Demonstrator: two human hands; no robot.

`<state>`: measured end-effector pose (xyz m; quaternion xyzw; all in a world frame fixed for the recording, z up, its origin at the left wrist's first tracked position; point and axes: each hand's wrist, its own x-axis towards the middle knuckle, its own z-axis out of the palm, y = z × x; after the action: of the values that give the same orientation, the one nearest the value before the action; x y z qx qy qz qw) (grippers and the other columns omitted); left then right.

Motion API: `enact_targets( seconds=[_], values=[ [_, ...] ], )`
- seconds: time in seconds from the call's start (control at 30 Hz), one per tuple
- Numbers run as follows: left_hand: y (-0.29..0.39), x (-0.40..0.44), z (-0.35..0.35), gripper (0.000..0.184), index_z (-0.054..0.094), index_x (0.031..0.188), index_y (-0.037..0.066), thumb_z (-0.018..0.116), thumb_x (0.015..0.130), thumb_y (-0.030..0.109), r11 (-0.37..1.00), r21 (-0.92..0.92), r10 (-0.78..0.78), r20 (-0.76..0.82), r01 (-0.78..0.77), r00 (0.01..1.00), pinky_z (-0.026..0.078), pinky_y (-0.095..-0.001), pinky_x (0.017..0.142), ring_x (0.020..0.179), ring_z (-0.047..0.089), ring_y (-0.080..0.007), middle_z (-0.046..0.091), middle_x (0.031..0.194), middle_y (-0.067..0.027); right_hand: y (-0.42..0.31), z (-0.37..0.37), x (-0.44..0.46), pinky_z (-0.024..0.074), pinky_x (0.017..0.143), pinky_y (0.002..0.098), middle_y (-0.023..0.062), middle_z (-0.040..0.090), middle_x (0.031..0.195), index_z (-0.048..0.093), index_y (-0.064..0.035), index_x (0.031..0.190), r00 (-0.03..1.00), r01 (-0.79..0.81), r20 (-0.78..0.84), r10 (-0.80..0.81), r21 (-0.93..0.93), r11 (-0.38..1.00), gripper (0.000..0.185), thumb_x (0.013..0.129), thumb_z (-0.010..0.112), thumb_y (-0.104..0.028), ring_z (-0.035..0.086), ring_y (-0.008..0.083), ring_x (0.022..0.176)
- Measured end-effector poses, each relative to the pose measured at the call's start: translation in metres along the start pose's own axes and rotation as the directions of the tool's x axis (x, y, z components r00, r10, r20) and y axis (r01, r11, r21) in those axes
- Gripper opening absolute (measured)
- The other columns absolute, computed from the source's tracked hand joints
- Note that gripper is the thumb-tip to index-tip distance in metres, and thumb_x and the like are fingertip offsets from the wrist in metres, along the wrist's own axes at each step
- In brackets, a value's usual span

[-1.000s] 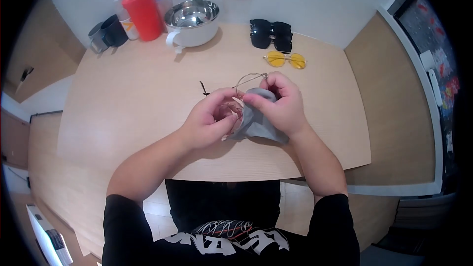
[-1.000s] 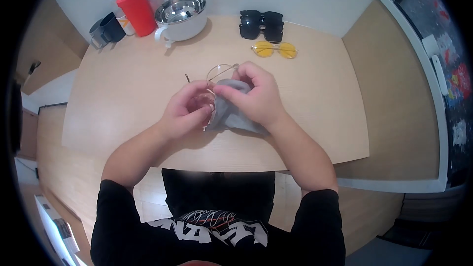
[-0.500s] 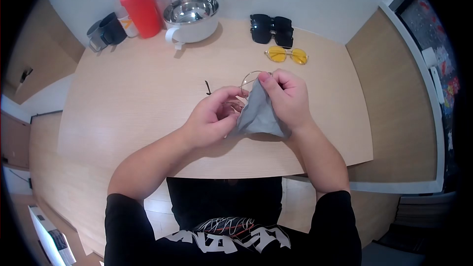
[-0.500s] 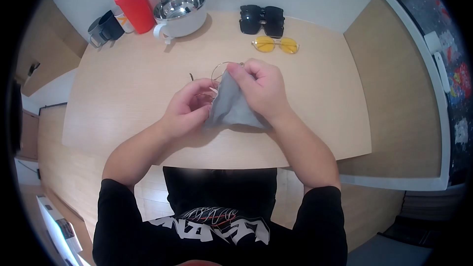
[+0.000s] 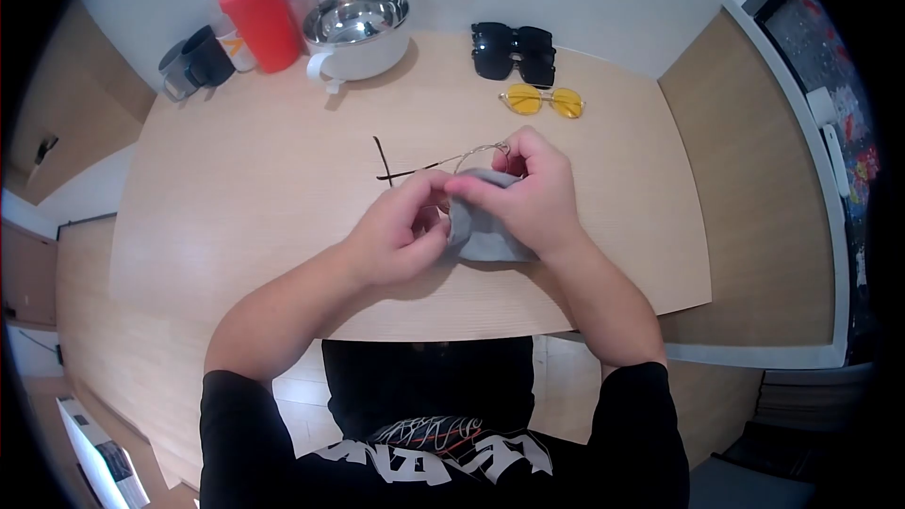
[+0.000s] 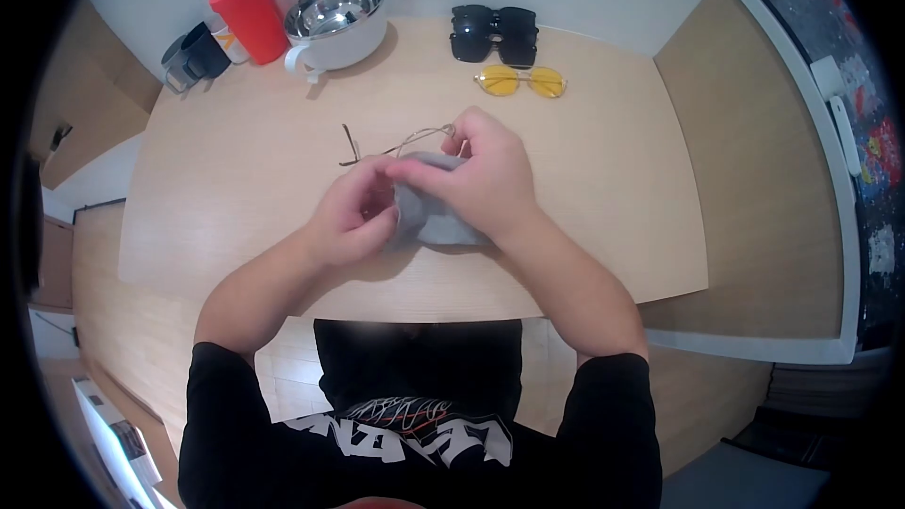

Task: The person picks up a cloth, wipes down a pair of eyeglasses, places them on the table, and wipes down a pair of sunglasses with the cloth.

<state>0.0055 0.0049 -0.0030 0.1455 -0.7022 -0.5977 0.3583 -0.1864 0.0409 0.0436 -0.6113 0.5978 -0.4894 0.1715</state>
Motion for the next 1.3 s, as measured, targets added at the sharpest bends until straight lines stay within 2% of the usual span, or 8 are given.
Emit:
enact_targets(
  seconds=[0.3, 0.5, 0.6, 0.7, 0.9, 1.1, 1.2, 1.3],
  values=[
    [0.017, 0.002, 0.004, 0.042, 0.045, 0.125, -0.001, 0.054, 0.085, 0.005, 0.947, 0.285, -0.154, -0.006, 0.149, 0.988, 0.049, -0.0318, 0.059, 0.066, 0.063, -0.0193, 0.063, 0.089, -0.0124, 0.017, -0.006, 0.009, 0.0426, 0.051, 0.0314, 0.0067, 0.053, 0.061, 0.051, -0.0045, 0.067, 0.958, -0.278, 0.104, 0.268, 0.107, 0.955, 0.055, 0.065, 0.088, -0.045, 0.048, 0.0133, 0.057],
    [0.024, 0.003, 0.005, 0.043, 0.043, 0.125, -0.002, 0.055, 0.084, 0.005, 0.850, 0.457, -0.298, 0.003, 0.264, 0.955, 0.050, -0.0359, 0.059, 0.063, 0.062, -0.0259, 0.063, 0.088, -0.0155, 0.004, -0.006, 0.006, 0.0428, 0.051, 0.0322, 0.0076, 0.054, 0.058, 0.051, -0.0033, 0.063, 0.985, -0.121, 0.106, 0.134, -0.121, 0.985, 0.051, 0.075, 0.082, -0.042, 0.049, 0.0153, 0.053],
    [0.029, 0.005, 0.010, 0.043, 0.044, 0.124, -0.002, 0.056, 0.083, 0.004, 0.853, 0.476, -0.218, -0.048, 0.214, 0.975, 0.049, -0.0347, 0.057, 0.063, 0.063, -0.0231, 0.063, 0.088, -0.0139, 0.018, -0.008, 0.010, 0.0438, 0.053, 0.0316, 0.0073, 0.055, 0.063, 0.052, -0.0038, 0.068, 0.943, -0.304, 0.155, 0.295, 0.040, 0.952, 0.052, 0.070, 0.085, -0.044, 0.050, 0.0150, 0.057],
    [0.019, 0.003, 0.006, 0.042, 0.045, 0.124, -0.002, 0.055, 0.083, 0.002, 0.915, 0.348, -0.199, -0.050, 0.204, 0.979, 0.048, -0.0308, 0.056, 0.062, 0.061, -0.0177, 0.062, 0.087, -0.0115, 0.023, -0.008, 0.013, 0.0441, 0.053, 0.0310, 0.0074, 0.055, 0.063, 0.052, -0.0037, 0.068, 0.941, -0.315, 0.182, 0.286, 0.154, 0.937, 0.052, 0.069, 0.086, -0.043, 0.051, 0.0142, 0.058],
    [-0.001, -0.001, 0.004, 0.042, 0.046, 0.124, -0.001, 0.054, 0.083, -0.001, 0.985, 0.122, -0.114, -0.065, 0.121, 0.991, 0.045, -0.0234, 0.058, 0.062, 0.055, -0.0084, 0.059, 0.085, -0.0062, 0.007, 0.004, 0.002, 0.0428, 0.053, 0.0295, 0.0066, 0.053, 0.059, 0.052, -0.0016, 0.066, 0.981, -0.141, 0.141, 0.131, 0.062, 0.988, 0.048, 0.081, 0.079, -0.038, 0.047, 0.0117, 0.057],
    [0.016, -0.003, 0.005, 0.041, 0.046, 0.122, -0.001, 0.055, 0.083, -0.004, 0.975, -0.062, -0.217, -0.080, 0.213, 0.973, 0.042, -0.0192, 0.060, 0.069, 0.053, -0.0043, 0.060, 0.097, -0.0056, 0.015, -0.001, 0.005, 0.0426, 0.055, 0.0258, 0.0034, 0.054, 0.065, 0.054, -0.0027, 0.073, 0.944, -0.319, 0.226, 0.239, 0.455, 0.831, 0.045, 0.075, 0.085, -0.035, 0.044, 0.0088, 0.060],
    [0.004, -0.007, 0.009, 0.040, 0.046, 0.123, 0.000, 0.052, 0.084, -0.006, 0.975, -0.194, -0.132, -0.115, 0.109, 0.984, 0.043, -0.0188, 0.064, 0.077, 0.054, -0.0046, 0.059, 0.100, -0.0051, -0.005, -0.001, -0.003, 0.0418, 0.054, 0.0253, 0.0018, 0.055, 0.065, 0.054, -0.0023, 0.071, 0.978, -0.128, 0.181, 0.099, 0.152, 0.980, 0.037, 0.085, 0.078, -0.027, 0.045, 0.0075, 0.060],
    [0.008, -0.002, 0.007, 0.041, 0.045, 0.124, 0.000, 0.051, 0.084, -0.006, 0.981, -0.183, -0.087, -0.096, 0.068, 0.992, 0.043, -0.0191, 0.067, 0.080, 0.053, -0.0045, 0.058, 0.104, -0.0051, -0.006, -0.001, -0.002, 0.0421, 0.055, 0.0256, 0.0020, 0.056, 0.065, 0.054, -0.0019, 0.073, 0.984, -0.084, 0.167, 0.059, 0.147, 0.986, 0.035, 0.084, 0.078, -0.025, 0.047, 0.0072, 0.061]
  ],
)
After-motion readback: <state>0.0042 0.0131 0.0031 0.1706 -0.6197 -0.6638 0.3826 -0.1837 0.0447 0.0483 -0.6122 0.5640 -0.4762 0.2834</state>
